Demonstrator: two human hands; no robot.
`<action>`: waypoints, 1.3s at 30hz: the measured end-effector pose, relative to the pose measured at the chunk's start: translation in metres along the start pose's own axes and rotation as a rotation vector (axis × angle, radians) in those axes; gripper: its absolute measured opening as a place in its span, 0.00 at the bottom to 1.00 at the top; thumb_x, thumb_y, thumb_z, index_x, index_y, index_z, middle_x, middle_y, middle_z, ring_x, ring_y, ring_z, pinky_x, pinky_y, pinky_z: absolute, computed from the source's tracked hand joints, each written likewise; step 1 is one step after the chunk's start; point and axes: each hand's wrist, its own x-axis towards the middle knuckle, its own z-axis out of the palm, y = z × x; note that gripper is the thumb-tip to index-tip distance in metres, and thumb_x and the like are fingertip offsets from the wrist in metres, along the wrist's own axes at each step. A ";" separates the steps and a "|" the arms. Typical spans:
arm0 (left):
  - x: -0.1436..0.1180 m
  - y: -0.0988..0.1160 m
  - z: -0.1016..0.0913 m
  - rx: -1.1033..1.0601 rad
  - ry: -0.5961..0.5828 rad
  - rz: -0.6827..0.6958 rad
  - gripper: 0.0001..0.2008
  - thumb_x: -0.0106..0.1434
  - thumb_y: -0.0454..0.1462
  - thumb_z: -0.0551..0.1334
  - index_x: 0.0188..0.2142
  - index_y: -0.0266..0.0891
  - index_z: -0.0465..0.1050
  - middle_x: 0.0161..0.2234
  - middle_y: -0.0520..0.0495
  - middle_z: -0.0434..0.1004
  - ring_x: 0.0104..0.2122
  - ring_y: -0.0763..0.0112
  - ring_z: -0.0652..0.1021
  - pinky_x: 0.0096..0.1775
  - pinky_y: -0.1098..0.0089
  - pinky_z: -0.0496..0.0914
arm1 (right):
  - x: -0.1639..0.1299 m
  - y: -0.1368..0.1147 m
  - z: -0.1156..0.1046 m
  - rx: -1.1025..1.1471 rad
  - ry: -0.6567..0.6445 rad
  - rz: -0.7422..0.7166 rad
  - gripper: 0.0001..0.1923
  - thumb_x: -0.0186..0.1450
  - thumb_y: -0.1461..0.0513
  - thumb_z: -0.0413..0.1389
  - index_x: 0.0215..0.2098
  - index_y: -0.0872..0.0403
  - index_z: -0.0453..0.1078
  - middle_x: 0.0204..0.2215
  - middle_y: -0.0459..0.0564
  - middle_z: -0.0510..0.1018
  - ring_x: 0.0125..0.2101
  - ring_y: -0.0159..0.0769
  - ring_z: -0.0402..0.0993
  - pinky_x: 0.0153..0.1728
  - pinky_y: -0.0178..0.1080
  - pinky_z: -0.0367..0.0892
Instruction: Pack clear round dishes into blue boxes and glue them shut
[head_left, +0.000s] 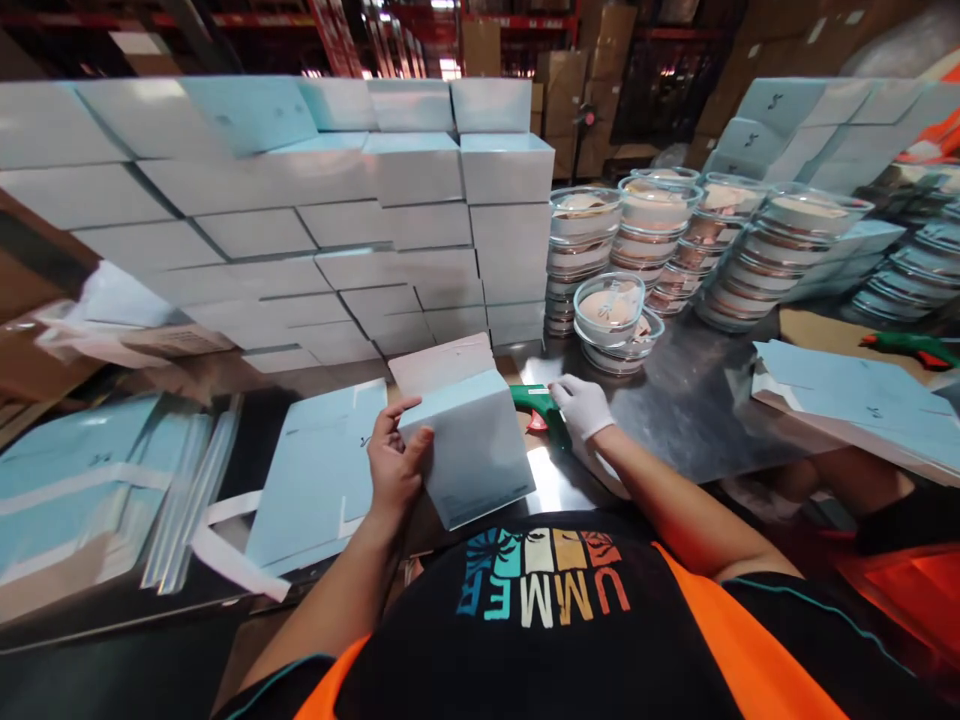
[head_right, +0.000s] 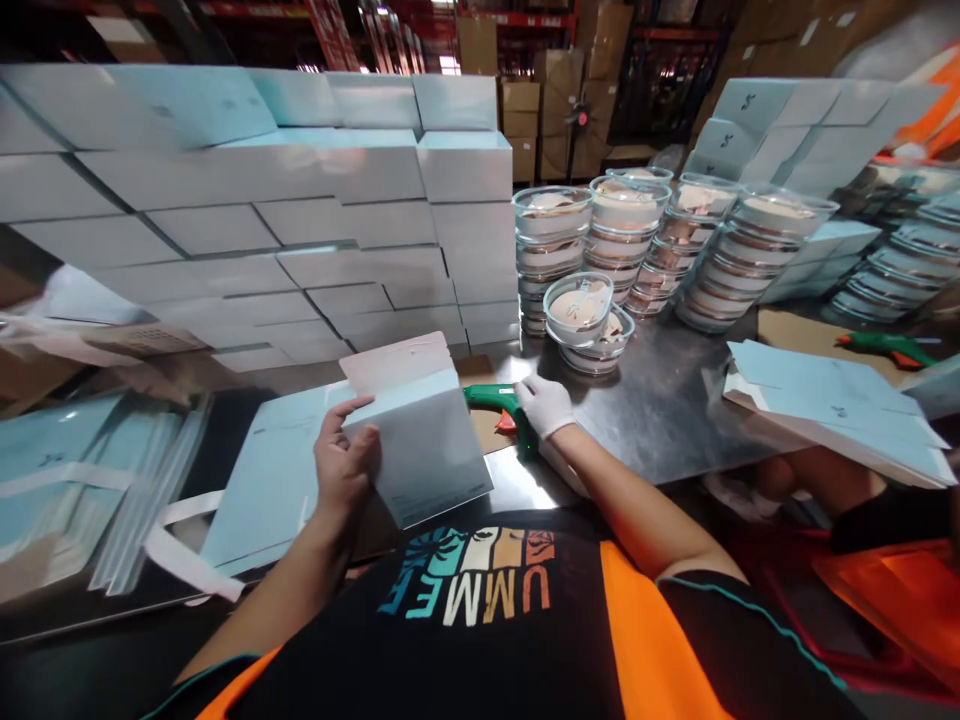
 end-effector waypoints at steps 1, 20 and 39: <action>0.001 0.001 0.002 0.004 0.002 0.012 0.37 0.56 0.63 0.75 0.52 0.39 0.77 0.39 0.46 0.80 0.36 0.63 0.80 0.39 0.68 0.74 | -0.003 -0.006 0.005 0.041 -0.016 -0.043 0.12 0.69 0.52 0.64 0.40 0.52 0.78 0.42 0.53 0.86 0.50 0.45 0.82 0.52 0.41 0.75; -0.002 -0.016 -0.005 -0.014 -0.051 0.333 0.26 0.63 0.61 0.73 0.39 0.41 0.82 0.50 0.40 0.79 0.51 0.55 0.81 0.55 0.58 0.75 | -0.037 -0.045 0.054 0.203 -0.323 -0.418 0.31 0.66 0.38 0.65 0.53 0.52 0.71 0.49 0.54 0.81 0.53 0.49 0.77 0.61 0.52 0.70; 0.014 0.018 -0.029 0.103 -0.533 0.488 0.15 0.67 0.53 0.74 0.47 0.51 0.89 0.48 0.41 0.90 0.57 0.47 0.84 0.58 0.44 0.79 | -0.055 -0.026 0.012 -0.021 -0.559 -0.862 0.12 0.77 0.56 0.61 0.57 0.39 0.80 0.74 0.50 0.70 0.74 0.50 0.66 0.73 0.63 0.64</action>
